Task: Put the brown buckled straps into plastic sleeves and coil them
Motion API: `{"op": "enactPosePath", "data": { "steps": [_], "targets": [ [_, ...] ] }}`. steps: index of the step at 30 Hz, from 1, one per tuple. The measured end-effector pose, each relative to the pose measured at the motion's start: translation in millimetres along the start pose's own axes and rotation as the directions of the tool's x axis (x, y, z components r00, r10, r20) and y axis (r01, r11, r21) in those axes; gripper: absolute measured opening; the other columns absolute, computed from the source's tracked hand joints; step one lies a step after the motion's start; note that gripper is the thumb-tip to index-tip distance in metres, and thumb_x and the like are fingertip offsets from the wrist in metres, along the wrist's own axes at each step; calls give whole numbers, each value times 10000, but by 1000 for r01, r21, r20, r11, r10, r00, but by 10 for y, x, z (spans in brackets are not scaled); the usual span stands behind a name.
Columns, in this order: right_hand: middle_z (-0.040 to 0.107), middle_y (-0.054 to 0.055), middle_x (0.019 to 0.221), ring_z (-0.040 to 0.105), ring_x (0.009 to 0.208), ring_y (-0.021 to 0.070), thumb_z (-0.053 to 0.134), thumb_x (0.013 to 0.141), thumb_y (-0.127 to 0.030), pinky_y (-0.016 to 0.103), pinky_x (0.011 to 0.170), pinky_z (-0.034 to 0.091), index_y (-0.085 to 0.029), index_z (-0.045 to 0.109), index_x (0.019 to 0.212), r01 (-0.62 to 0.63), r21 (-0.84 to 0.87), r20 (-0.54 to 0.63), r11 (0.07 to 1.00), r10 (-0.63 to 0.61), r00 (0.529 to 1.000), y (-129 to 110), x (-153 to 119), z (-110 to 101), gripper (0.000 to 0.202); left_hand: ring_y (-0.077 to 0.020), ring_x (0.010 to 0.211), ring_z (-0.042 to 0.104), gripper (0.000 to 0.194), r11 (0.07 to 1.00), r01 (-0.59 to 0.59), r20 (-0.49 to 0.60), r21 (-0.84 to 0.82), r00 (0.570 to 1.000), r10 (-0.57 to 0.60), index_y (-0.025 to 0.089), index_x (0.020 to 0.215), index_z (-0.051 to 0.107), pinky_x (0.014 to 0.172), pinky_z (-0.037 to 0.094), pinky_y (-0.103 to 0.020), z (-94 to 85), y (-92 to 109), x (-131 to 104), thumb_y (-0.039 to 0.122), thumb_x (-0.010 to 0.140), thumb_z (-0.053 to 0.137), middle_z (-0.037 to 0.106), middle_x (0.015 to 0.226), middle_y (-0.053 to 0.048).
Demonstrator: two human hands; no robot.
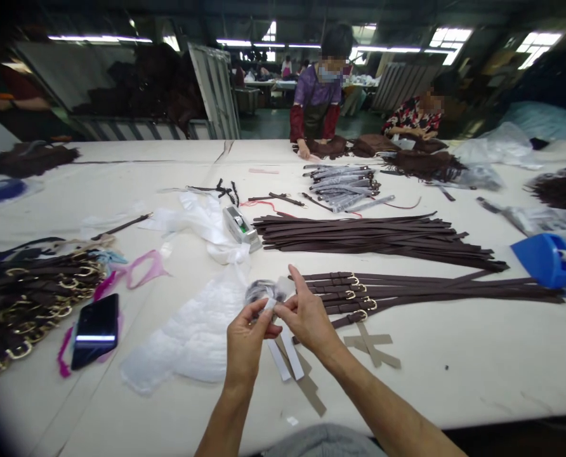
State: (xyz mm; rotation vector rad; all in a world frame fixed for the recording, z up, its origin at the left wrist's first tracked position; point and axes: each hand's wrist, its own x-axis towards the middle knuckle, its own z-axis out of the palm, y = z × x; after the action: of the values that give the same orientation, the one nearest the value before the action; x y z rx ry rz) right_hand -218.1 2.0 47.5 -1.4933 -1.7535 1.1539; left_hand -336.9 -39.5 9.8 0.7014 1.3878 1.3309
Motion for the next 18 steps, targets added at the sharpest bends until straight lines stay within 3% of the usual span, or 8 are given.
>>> {"op": "enactPosePath", "data": {
  "steps": [4, 8, 11, 14, 18],
  "targets": [
    [567, -65, 502, 527, 462, 135, 628, 704, -389, 228, 488, 386, -178, 162, 1413, -44, -51, 13, 998, 44, 999, 79, 15, -93, 874, -111, 453, 614, 402, 981, 133, 84, -142, 989, -122, 97, 982, 575, 440, 509, -191, -5, 53, 25, 363, 696, 671, 664, 724, -38],
    [549, -66, 594, 513, 521, 108, 663, 693, -389, 220, 510, 399, -196, 93, 1416, -64, 331, 104, 942, 31, 994, 182, 7, -140, 941, -106, 410, 594, 365, 926, 259, 210, -276, 956, -205, 121, 972, 543, 402, 490, -184, 47, 99, 10, 344, 708, 660, 653, 646, -11],
    [498, -73, 634, 467, 565, 82, 685, 693, -335, 211, 545, 380, -222, 104, 1414, 6, 527, 79, 850, -56, 995, 265, -24, -152, 932, -94, 368, 568, 319, 883, 334, 284, -331, 927, -245, 151, 895, 511, 354, 465, -180, 146, 104, -13, 352, 703, 666, 651, 667, 11],
    [444, -76, 636, 409, 553, 68, 690, 692, -314, 195, 513, 335, -237, 167, 1403, 35, 568, 33, 822, -65, 997, 364, -49, -160, 886, -91, 340, 547, 318, 890, 324, 259, -320, 934, -247, 159, 821, 486, 335, 445, -174, 280, 80, -62, 384, 695, 672, 611, 590, 45],
    [396, -79, 620, 350, 540, 59, 691, 688, -297, 186, 494, 297, -234, 316, 1354, 67, 547, -83, 835, -25, 996, 489, -84, -192, 767, -106, 359, 556, 338, 964, 212, 180, -161, 967, -183, 149, 858, 513, 372, 435, -166, 478, 32, -207, 449, 735, 610, 564, 458, 48]
  ]
}}
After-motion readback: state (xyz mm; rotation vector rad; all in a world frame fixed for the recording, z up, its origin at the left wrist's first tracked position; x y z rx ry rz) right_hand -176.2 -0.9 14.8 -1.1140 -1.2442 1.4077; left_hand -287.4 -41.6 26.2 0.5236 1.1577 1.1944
